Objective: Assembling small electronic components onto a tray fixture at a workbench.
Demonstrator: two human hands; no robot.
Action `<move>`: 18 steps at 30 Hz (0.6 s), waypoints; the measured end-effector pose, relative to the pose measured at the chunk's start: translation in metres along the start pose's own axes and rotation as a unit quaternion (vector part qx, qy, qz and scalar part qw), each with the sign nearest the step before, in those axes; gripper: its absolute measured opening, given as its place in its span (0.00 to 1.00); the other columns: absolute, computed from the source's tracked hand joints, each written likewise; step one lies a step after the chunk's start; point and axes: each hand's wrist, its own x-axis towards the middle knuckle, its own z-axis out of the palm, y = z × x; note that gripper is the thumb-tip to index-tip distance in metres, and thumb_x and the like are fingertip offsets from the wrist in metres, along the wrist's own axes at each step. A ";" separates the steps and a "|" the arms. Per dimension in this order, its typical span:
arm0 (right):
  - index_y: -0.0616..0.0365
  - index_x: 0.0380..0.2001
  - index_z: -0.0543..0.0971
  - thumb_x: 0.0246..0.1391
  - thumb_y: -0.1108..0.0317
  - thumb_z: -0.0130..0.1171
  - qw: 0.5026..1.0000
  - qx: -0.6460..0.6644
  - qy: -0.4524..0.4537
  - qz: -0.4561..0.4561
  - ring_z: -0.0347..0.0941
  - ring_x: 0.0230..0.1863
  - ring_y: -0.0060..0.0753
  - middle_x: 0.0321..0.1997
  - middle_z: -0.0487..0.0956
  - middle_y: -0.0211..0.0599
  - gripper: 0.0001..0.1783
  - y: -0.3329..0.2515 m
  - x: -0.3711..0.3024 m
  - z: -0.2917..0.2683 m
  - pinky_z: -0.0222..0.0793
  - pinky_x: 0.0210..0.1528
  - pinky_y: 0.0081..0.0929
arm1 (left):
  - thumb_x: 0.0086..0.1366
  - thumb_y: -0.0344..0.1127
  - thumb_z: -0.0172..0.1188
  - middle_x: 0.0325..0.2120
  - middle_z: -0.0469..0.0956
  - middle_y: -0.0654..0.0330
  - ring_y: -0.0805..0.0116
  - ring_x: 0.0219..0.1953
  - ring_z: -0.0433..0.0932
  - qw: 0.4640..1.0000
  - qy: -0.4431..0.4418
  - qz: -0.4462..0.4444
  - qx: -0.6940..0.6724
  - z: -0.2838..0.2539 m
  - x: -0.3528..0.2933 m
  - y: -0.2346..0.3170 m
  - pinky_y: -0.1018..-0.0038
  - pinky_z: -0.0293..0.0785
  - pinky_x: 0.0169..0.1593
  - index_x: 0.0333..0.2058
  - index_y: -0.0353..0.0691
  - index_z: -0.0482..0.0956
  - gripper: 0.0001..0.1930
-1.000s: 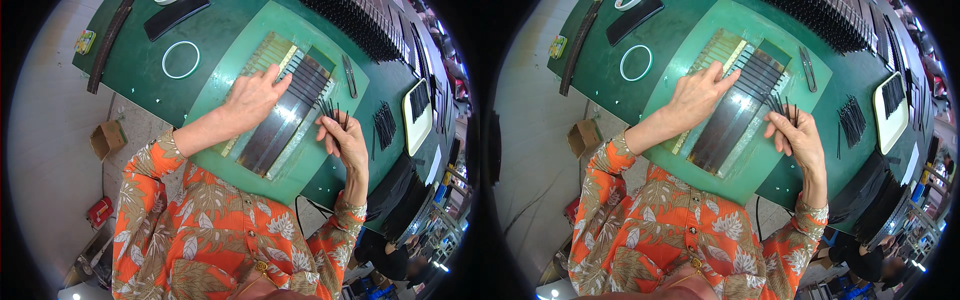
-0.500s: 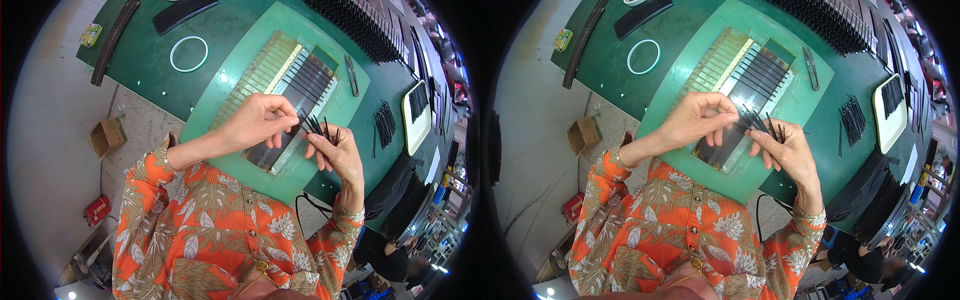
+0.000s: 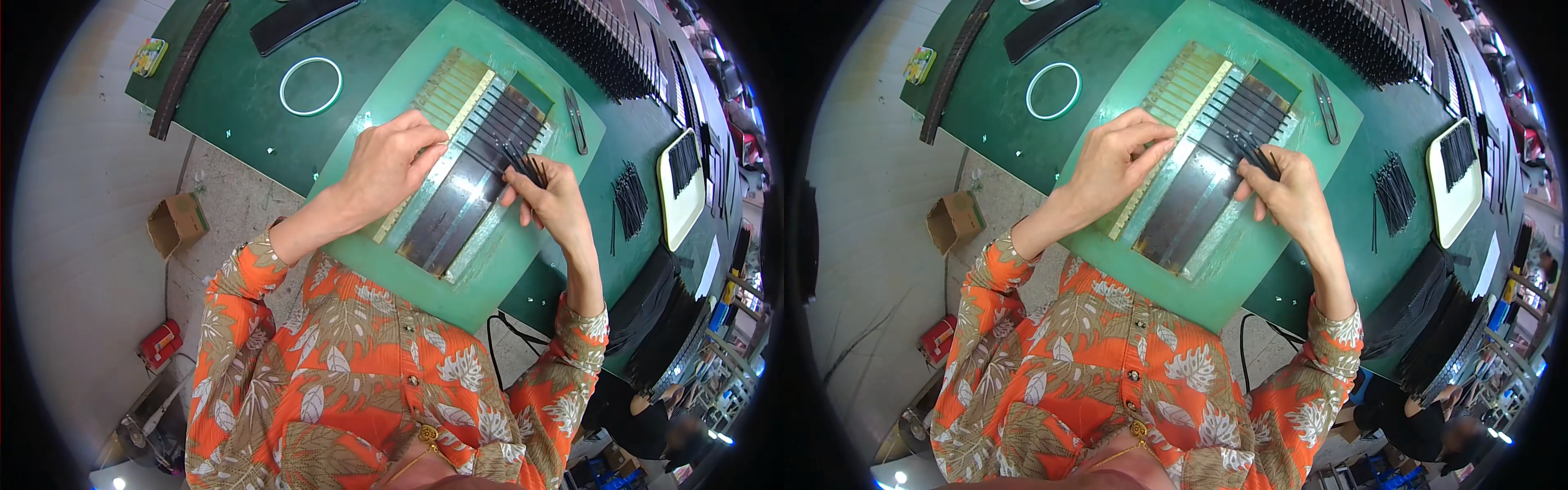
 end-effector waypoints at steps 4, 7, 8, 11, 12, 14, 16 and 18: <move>0.60 0.21 0.73 0.56 0.68 0.54 1.000 -0.010 0.013 0.004 0.64 0.10 0.13 0.18 0.77 0.31 0.11 0.003 0.007 -0.003 0.52 0.09 0.13 | 0.55 0.28 0.59 0.25 0.75 0.58 0.59 0.23 0.76 0.999 0.023 0.035 0.033 0.006 0.001 -0.005 0.67 0.72 0.26 0.31 0.37 0.79 0.05; 0.60 0.21 0.73 0.56 0.68 0.54 1.000 -0.013 0.011 0.005 0.64 0.10 0.13 0.18 0.77 0.31 0.11 0.004 0.010 -0.002 0.53 0.09 0.13 | 0.54 0.27 0.59 0.26 0.75 0.59 0.59 0.23 0.76 0.997 0.023 0.047 0.053 0.007 0.001 -0.007 0.66 0.72 0.26 0.31 0.37 0.79 0.05; 0.60 0.21 0.73 0.56 0.68 0.54 1.000 -0.014 0.013 0.008 0.64 0.10 0.13 0.18 0.77 0.31 0.11 0.004 0.010 -0.002 0.53 0.09 0.13 | 0.54 0.26 0.59 0.26 0.74 0.59 0.59 0.24 0.76 0.996 0.017 0.056 0.068 0.007 0.002 -0.006 0.66 0.72 0.26 0.32 0.37 0.79 0.06; 0.60 0.21 0.73 0.56 0.68 0.54 1.000 -0.010 0.015 0.011 0.64 0.10 0.13 0.18 0.77 0.31 0.11 0.004 0.011 -0.002 0.53 0.09 0.13 | 0.53 0.26 0.58 0.27 0.73 0.59 0.59 0.25 0.77 0.992 0.008 0.078 0.094 0.009 0.004 -0.007 0.66 0.72 0.26 0.32 0.37 0.78 0.07; 0.60 0.21 0.73 0.56 0.68 0.54 1.000 -0.008 0.015 0.012 0.64 0.10 0.13 0.18 0.77 0.31 0.11 0.003 0.011 -0.002 0.53 0.09 0.13 | 0.52 0.25 0.58 0.27 0.73 0.59 0.59 0.25 0.76 0.990 0.004 0.092 0.106 0.011 0.005 -0.008 0.66 0.72 0.26 0.33 0.37 0.78 0.08; 0.60 0.21 0.73 0.56 0.68 0.54 1.000 -0.011 0.014 0.013 0.64 0.10 0.13 0.18 0.77 0.31 0.11 0.003 0.012 -0.001 0.53 0.09 0.13 | 0.52 0.25 0.58 0.28 0.72 0.59 0.59 0.25 0.76 0.988 0.001 0.104 0.119 0.012 0.005 -0.008 0.65 0.72 0.26 0.34 0.37 0.78 0.08; 0.60 0.20 0.72 0.56 0.68 0.54 1.000 -0.015 0.015 0.018 0.64 0.10 0.13 0.18 0.77 0.31 0.12 0.003 0.011 -0.002 0.53 0.09 0.13 | 0.51 0.26 0.58 0.29 0.71 0.58 0.59 0.26 0.76 0.972 -0.030 0.135 0.192 0.012 0.006 -0.003 0.66 0.73 0.26 0.36 0.37 0.77 0.11; 0.60 0.20 0.73 0.56 0.68 0.54 1.000 -0.012 0.016 0.015 0.64 0.10 0.13 0.18 0.77 0.31 0.12 0.004 0.010 -0.004 0.53 0.09 0.13 | 0.51 0.26 0.58 0.30 0.71 0.58 0.60 0.26 0.76 0.961 -0.044 0.150 0.228 0.013 0.006 -0.002 0.67 0.73 0.26 0.37 0.37 0.76 0.12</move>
